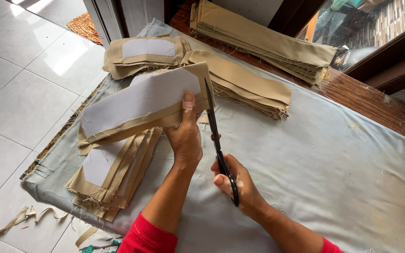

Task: The person cuts beige fabric pieces using scissors, following a white paper template placed on the fabric. They trim the edges, remove excess fabric, and stack the cut pieces on the table.

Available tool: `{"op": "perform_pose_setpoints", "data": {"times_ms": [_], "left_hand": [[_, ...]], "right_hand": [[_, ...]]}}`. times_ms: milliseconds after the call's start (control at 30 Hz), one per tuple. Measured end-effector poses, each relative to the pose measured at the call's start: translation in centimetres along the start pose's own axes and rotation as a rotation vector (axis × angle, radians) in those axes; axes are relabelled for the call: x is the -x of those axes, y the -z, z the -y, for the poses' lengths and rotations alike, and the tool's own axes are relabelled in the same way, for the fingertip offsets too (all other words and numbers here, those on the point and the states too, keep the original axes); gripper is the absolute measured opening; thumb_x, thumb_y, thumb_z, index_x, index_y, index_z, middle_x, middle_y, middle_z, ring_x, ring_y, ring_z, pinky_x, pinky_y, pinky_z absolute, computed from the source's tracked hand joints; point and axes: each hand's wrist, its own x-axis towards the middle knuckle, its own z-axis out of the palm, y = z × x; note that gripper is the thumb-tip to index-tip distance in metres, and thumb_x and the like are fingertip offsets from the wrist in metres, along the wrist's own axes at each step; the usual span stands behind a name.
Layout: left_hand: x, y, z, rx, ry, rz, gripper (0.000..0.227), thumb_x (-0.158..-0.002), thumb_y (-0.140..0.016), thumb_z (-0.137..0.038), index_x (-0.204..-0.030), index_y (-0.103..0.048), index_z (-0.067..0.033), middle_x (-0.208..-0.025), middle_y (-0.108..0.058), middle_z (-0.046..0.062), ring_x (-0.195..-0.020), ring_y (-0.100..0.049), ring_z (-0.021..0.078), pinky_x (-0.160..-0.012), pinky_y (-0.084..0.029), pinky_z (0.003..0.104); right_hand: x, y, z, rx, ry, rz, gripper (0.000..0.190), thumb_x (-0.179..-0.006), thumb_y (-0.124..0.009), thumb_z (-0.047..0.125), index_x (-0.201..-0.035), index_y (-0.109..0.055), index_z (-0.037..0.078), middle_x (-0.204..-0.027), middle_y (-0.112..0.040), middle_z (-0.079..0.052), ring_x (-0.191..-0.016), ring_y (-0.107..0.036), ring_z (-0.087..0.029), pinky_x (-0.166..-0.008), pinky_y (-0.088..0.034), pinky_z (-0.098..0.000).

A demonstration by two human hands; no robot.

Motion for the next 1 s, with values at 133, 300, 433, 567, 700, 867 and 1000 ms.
{"op": "perform_pose_setpoints", "data": {"times_ms": [133,300,433,567,700,867,1000], "left_hand": [[0.0,0.0,-0.3,-0.054,0.009,-0.017,0.054,-0.083,-0.076,-0.025,-0.132,-0.063,-0.0102,-0.123,-0.07,0.004,-0.114,-0.066,0.0176,-0.089,-0.063,0.04],[-0.6,0.0,-0.4,-0.06,0.048,-0.029,0.053,-0.082,-0.076,-0.025,-0.132,-0.063,-0.0116,-0.122,-0.07,0.003,-0.113,-0.066,0.0162,-0.092,-0.061,0.039],[-1.2,0.0,-0.8,-0.046,0.088,0.037,0.05,-0.083,-0.077,-0.024,-0.13,-0.062,-0.0169,-0.121,-0.069,-0.001,-0.113,-0.065,0.0143,-0.094,-0.056,0.037],[-2.0,-0.1,-1.0,-0.008,0.084,0.093,0.039,-0.082,-0.079,-0.017,-0.119,-0.07,-0.012,-0.11,-0.073,0.0,-0.103,-0.069,0.0138,-0.089,-0.057,0.034],[-1.4,-0.2,0.4,0.042,0.005,0.083,0.04,-0.085,-0.077,-0.014,-0.123,-0.067,-0.0046,-0.113,-0.073,0.007,-0.102,-0.07,0.0181,-0.092,-0.061,0.034],[-0.2,-0.6,1.1,-0.022,0.035,0.012,0.045,-0.084,-0.076,-0.016,-0.127,-0.066,-0.0034,-0.12,-0.071,0.008,-0.11,-0.068,0.0189,-0.097,-0.06,0.035],[-0.2,-0.6,0.9,-0.01,0.042,0.013,0.046,-0.085,-0.076,-0.016,-0.128,-0.065,-0.0046,-0.12,-0.071,0.007,-0.109,-0.067,0.018,-0.095,-0.061,0.036]], "right_hand": [[-0.1,0.0,-0.3,-0.13,-0.084,-0.027,0.037,-0.086,-0.072,0.038,-0.094,-0.059,0.005,-0.066,-0.047,-0.001,-0.053,-0.042,-0.011,-0.051,-0.036,-0.027],[-0.1,0.0,-0.1,-0.063,-0.03,-0.025,0.034,-0.092,-0.07,0.038,-0.087,-0.058,0.006,-0.057,-0.048,-0.001,-0.047,-0.045,-0.01,-0.05,-0.039,-0.027],[-0.3,0.0,-0.5,-0.099,-0.071,-0.072,0.024,-0.094,-0.071,0.022,-0.085,-0.058,0.004,-0.052,-0.046,-0.002,-0.041,-0.043,-0.012,-0.045,-0.037,-0.0276],[-0.3,0.0,-0.7,-0.081,-0.08,-0.108,0.023,-0.093,-0.071,0.018,-0.083,-0.057,0.003,-0.053,-0.046,-0.003,-0.04,-0.042,-0.012,-0.043,-0.037,-0.0281],[-0.4,0.0,0.0,-0.094,-0.096,-0.08,0.03,-0.09,-0.074,0.03,-0.085,-0.056,0.005,-0.05,-0.046,-0.003,-0.044,-0.041,-0.011,-0.048,-0.034,-0.028],[-0.5,0.2,0.7,-0.122,-0.038,-0.041,0.046,-0.087,-0.069,0.049,-0.087,-0.054,0.005,-0.055,-0.046,-0.002,-0.049,-0.041,-0.012,-0.052,-0.037,-0.0285],[-0.5,0.2,0.6,-0.117,-0.034,-0.066,0.042,-0.088,-0.07,0.045,-0.085,-0.055,0.006,-0.051,-0.046,-0.002,-0.045,-0.041,-0.011,-0.049,-0.034,-0.0275]]}}
